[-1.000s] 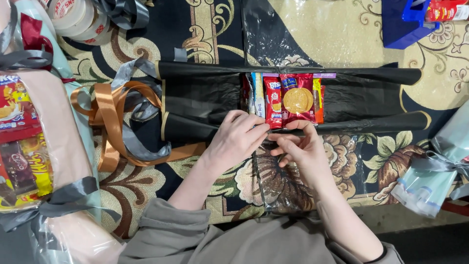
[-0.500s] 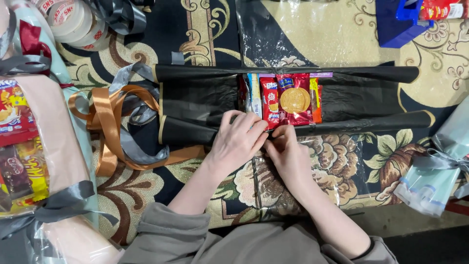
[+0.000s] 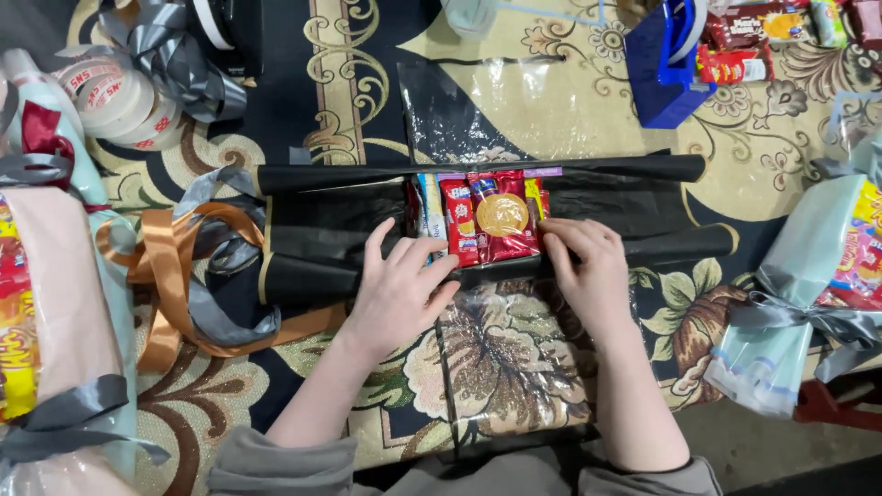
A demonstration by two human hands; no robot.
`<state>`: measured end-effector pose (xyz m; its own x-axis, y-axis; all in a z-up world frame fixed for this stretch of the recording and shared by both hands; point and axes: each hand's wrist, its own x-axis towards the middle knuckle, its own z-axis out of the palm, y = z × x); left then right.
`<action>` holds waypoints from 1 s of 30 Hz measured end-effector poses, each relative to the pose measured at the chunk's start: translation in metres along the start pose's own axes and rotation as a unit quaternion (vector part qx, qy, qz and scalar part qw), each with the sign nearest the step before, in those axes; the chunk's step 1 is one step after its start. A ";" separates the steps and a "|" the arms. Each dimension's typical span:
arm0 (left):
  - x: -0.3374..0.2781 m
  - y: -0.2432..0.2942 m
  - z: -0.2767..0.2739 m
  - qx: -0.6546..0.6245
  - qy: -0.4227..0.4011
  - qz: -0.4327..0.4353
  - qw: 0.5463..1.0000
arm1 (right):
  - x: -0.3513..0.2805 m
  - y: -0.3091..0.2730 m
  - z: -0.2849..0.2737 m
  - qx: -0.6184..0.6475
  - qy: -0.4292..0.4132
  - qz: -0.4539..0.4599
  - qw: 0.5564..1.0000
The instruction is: Wrapping snacks in black paper and clear plastic to create a gift bouquet
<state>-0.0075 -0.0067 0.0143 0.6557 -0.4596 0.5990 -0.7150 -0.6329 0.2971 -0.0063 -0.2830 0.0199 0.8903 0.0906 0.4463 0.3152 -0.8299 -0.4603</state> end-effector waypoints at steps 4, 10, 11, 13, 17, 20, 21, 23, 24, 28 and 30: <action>0.006 -0.006 -0.009 -0.066 0.025 -0.067 0.995 | 0.004 0.013 -0.019 0.012 0.025 0.065 0.997; 0.031 -0.032 -0.006 -0.122 -0.095 -0.380 0.912 | 0.053 0.015 -0.040 0.014 -0.182 0.226 0.957; 0.038 -0.030 -0.005 -0.135 -0.126 -0.408 0.894 | 0.060 0.014 -0.037 0.043 -0.214 0.222 0.950; 0.052 -0.022 -0.008 -0.149 -0.156 -0.427 0.878 | 0.066 0.022 -0.026 0.071 -0.236 0.219 0.944; 0.059 -0.008 -0.012 -0.169 -0.147 -0.476 0.851 | 0.061 0.048 -0.006 0.114 -0.230 0.202 0.945; 0.058 -0.011 -0.010 -0.168 -0.146 -0.484 0.846 | 0.059 0.035 -0.003 0.111 -0.231 0.186 0.949; 0.059 -0.010 -0.010 -0.166 -0.147 -0.489 0.844 | 0.059 0.028 -0.004 0.101 -0.234 0.173 0.951; 0.061 -0.007 -0.012 -0.165 -0.141 -0.490 0.844 | 0.061 0.026 -0.009 0.100 -0.238 0.181 0.949; 0.060 -0.004 -0.012 -0.166 -0.137 -0.494 0.843 | 0.060 0.026 -0.011 0.097 -0.245 0.191 0.946; 0.060 -0.006 -0.010 -0.162 -0.149 -0.507 0.833 | 0.059 0.051 -0.008 0.098 -0.202 0.254 0.941; 0.062 -0.005 -0.008 -0.166 -0.150 -0.505 0.833 | 0.059 0.043 -0.007 0.141 -0.222 0.265 0.928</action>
<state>0.0345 -0.0273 0.0555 0.9593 0.0361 -0.2801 0.2438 -0.6067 0.7567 0.0571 -0.3171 0.0320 0.9727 -0.0186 -0.2314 -0.1875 -0.6508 -0.7358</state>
